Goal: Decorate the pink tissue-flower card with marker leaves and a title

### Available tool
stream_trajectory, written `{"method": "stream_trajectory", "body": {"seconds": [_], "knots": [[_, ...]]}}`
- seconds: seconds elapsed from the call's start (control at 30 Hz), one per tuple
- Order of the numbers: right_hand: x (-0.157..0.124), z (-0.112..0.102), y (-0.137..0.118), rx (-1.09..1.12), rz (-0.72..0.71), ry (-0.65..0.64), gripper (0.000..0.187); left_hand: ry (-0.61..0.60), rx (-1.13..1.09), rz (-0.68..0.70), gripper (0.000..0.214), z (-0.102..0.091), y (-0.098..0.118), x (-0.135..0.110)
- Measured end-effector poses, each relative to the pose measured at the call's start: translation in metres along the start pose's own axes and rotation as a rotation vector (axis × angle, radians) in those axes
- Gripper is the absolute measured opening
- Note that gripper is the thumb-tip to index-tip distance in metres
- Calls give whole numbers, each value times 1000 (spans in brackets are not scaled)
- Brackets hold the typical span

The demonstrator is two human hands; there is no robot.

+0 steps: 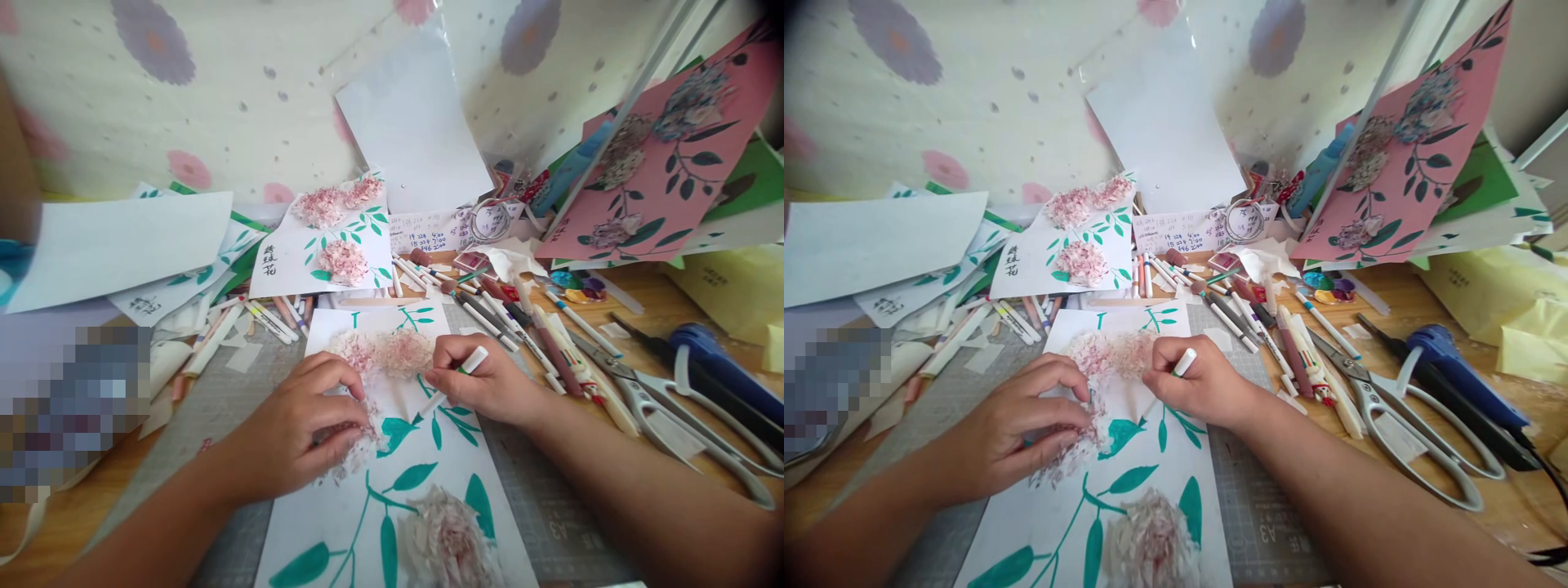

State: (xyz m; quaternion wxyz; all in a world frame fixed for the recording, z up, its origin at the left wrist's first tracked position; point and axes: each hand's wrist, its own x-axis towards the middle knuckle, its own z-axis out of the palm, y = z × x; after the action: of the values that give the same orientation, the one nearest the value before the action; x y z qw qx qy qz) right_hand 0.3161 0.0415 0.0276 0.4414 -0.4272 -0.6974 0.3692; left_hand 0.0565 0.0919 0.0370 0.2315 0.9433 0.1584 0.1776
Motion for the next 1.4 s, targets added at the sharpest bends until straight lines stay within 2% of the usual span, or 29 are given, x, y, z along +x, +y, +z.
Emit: {"method": "stream_trajectory", "body": {"seconds": [0.37,0.57,0.87,1.1,1.4], "knots": [[0,0,0,-10,-12,-37,32,49,24,-13,18,-3,-1,-2],[-1,-1,1,4,22,5,30,79,30,-4,18,-4,-2,-1],[0,-2,1,-33,-26,-27,32,63,9,-9,18,-2,-3,-2],[-1,-5,1,-52,13,-57,31,60,11,-12,18,-2,-3,-2],[0,-2,1,-54,-17,-17,30,55,21,-11,19,-3,0,-1]]}}
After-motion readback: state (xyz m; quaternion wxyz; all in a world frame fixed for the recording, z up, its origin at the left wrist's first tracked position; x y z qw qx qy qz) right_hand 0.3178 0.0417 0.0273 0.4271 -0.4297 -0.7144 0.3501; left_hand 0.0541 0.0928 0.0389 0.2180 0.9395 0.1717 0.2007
